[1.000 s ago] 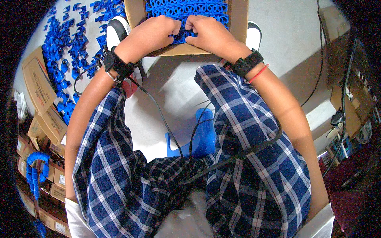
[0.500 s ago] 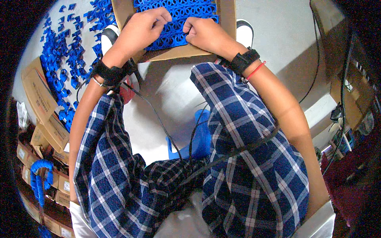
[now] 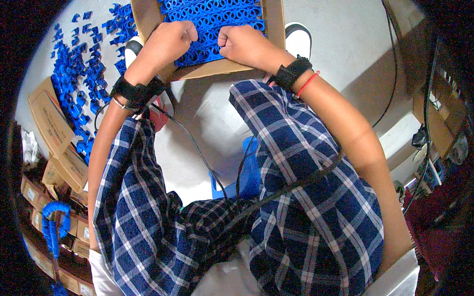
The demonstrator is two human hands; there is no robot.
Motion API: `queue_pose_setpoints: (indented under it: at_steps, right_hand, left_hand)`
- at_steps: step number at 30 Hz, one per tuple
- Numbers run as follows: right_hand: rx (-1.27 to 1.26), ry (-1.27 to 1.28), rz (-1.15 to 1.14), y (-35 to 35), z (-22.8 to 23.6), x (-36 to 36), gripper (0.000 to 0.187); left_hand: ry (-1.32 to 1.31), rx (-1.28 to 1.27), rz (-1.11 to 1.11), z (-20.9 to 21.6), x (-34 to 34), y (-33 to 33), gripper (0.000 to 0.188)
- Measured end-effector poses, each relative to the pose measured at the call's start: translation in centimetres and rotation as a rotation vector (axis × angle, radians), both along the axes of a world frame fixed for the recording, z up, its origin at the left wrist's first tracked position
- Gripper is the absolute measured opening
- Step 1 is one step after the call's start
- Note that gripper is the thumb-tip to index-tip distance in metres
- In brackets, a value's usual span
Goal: The person sits on the floor and repeatedly picks up small blue plastic clips from a pile, then inserts them into a grid-like blue plastic sheet inside a cardboard box. The person handles the parts one at a time, occasionally adjusting the sheet or the box.
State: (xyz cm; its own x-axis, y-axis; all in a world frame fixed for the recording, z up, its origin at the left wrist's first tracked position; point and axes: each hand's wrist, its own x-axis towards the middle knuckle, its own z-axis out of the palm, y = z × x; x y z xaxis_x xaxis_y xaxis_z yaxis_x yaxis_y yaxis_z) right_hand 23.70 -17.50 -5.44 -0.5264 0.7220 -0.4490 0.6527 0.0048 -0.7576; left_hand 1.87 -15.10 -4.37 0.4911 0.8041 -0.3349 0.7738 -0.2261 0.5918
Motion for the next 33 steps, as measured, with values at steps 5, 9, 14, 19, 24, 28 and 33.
queue_pose_setpoints:
  at_steps: [5,9,14,19,24,28,33]
  right_hand:
    - [0.039,-0.003,0.006,-0.1,0.0,-0.2,0.016]
    - [0.044,-0.015,0.003,0.0,0.0,-0.1,0.016]
    - [0.03,0.006,0.001,0.0,0.0,-0.1,0.016]
    - [0.021,0.009,-0.01,0.1,0.0,0.0,0.016]
    - [0.008,0.04,-0.017,0.2,-0.2,0.0,0.016]
    - [0.042,0.072,-0.006,0.2,-0.3,0.2,0.013]
    - [-0.02,0.061,-0.017,0.3,-0.1,0.2,0.017]
  left_hand:
    - [0.151,0.096,-0.208,1.7,-0.4,0.6,0.019]
    - [0.317,-0.028,-0.39,2.4,-0.3,0.5,0.023]
    - [0.344,0.005,-0.373,2.5,-0.2,0.0,0.022]
    - [0.352,-0.028,-0.354,2.4,-0.1,0.3,0.022]
    - [0.338,-0.005,-0.351,2.1,-0.2,0.3,0.019]
    - [0.333,0.009,-0.347,1.7,-0.3,0.3,0.017]
    - [0.319,-0.01,-0.322,1.9,-0.3,0.4,0.017]
